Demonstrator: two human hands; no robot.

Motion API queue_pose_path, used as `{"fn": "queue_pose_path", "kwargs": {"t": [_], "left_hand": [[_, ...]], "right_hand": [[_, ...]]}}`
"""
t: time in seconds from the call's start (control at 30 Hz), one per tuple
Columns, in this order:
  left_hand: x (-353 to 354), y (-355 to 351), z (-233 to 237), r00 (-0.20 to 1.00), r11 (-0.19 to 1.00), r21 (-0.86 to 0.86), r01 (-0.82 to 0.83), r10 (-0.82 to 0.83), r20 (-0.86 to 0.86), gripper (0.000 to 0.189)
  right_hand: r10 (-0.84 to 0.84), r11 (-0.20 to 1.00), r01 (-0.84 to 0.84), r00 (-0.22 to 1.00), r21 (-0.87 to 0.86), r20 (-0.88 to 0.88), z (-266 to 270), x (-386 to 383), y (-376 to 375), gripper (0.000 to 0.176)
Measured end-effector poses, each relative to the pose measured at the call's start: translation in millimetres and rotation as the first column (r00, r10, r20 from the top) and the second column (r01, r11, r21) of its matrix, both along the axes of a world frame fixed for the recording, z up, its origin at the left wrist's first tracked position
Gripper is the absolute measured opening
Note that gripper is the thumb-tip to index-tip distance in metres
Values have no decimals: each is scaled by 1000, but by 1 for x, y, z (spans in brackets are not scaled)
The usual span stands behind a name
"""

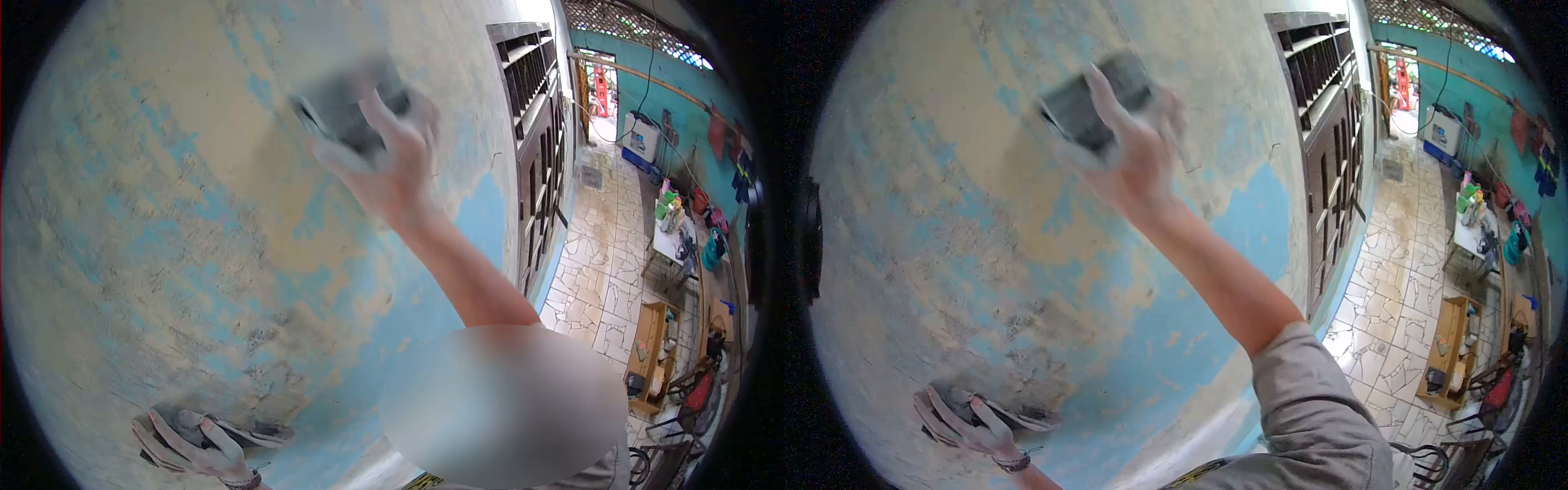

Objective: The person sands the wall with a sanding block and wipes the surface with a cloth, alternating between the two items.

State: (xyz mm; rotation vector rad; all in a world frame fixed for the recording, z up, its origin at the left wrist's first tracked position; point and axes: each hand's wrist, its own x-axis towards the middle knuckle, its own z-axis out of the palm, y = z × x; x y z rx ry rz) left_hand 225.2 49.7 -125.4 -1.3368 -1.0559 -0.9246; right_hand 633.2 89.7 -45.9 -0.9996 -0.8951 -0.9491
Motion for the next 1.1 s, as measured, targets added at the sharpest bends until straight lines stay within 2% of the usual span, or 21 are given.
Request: {"fn": "queue_pose_path", "kwargs": {"t": [0.07, 0.13, 0.17, 0.2, 0.27, 0.37, 0.4, 0.47, 0.53, 0.6, 0.67, 0.73, 0.83, 0.87, 0.97, 1.07, 1.1], "left_hand": [[-1, 2, -1, 1000, 1000, 26, 8, -8, 13, 64], [-1, 3, -3, 1000, 999, 46, 10, -11, 18, 64], [0, 3, -4, 1000, 998, 56, 14, -15, 18, 64], [1, 5, -4, 1000, 997, 71, 20, -22, 16, 64], [-1, 6, -2, 1000, 998, 60, 25, -25, 6, 64], [-3, 4, -2, 999, 999, 12, 30, -30, 22, 65], [-1, 2, -2, 999, 999, 17, 46, -47, 28, 65], [4, 5, -2, 997, 997, 41, 60, -61, 39, 65], [2, 4, -1, 999, 998, 52, 38, -39, 12, 65], [3, 4, -1, 998, 997, 51, 59, -60, 20, 65], [3, 3, -1, 997, 997, 41, 70, -71, 23, 65], [3, -1, 0, 998, 998, 25, 61, -61, 26, 65], [2, 3, 0, 997, 996, 53, 74, -76, 27, 65], [0, 2, 0, 998, 996, 54, 66, -67, 21, 65], [2, 2, -3, 998, 998, 43, 48, -49, 29, 64], [-2, 1, -2, 999, 999, 15, 29, -29, 31, 64], [-2, 1, -1, 999, 999, 17, 39, -39, 25, 63]], "right_hand": [[-16, 1000, 17, 999, 21, -40, 41, 2, 4, 73], [38, 999, -37, 997, 9, -66, 35, 4, 3, 71], [64, 998, -64, 995, 6, -76, 28, 4, 2, 71], [9, 1000, -8, 999, 11, -39, 8, 2, -3, 73], [42, 999, -41, 998, 24, -52, -54, 4, -3, 76], [-5, 997, -3, 995, -78, -99, -61, 0, -16, 77], [-53, 998, 51, 997, -44, -52, -40, 6, -7, 78], [71, 997, -70, 995, 23, -64, 27, 13, 6, 74], [15, 1000, -13, 992, 17, -122, 90, 19, 14, 77], [-9, 1000, 12, 993, 28, -116, 95, 18, 13, 76], [-15, 1000, 15, 995, 1, -100, 77, 17, 6, 75], [7, 998, -12, 998, -64, -70, 24, 19, 0, 76], [-13, 1000, 13, 999, 5, -33, 12, 28, 7, 76], [-30, 999, 27, 996, -32, -78, 32, 23, 1, 78], [-41, 999, 42, 996, 9, -77, 86, 40, 15, 80], [33, 998, -38, 996, -58, -78, 52, 43, 13, 77], [39, 996, -43, 998, -75, -47, 21, 40, 8, 78]]}}
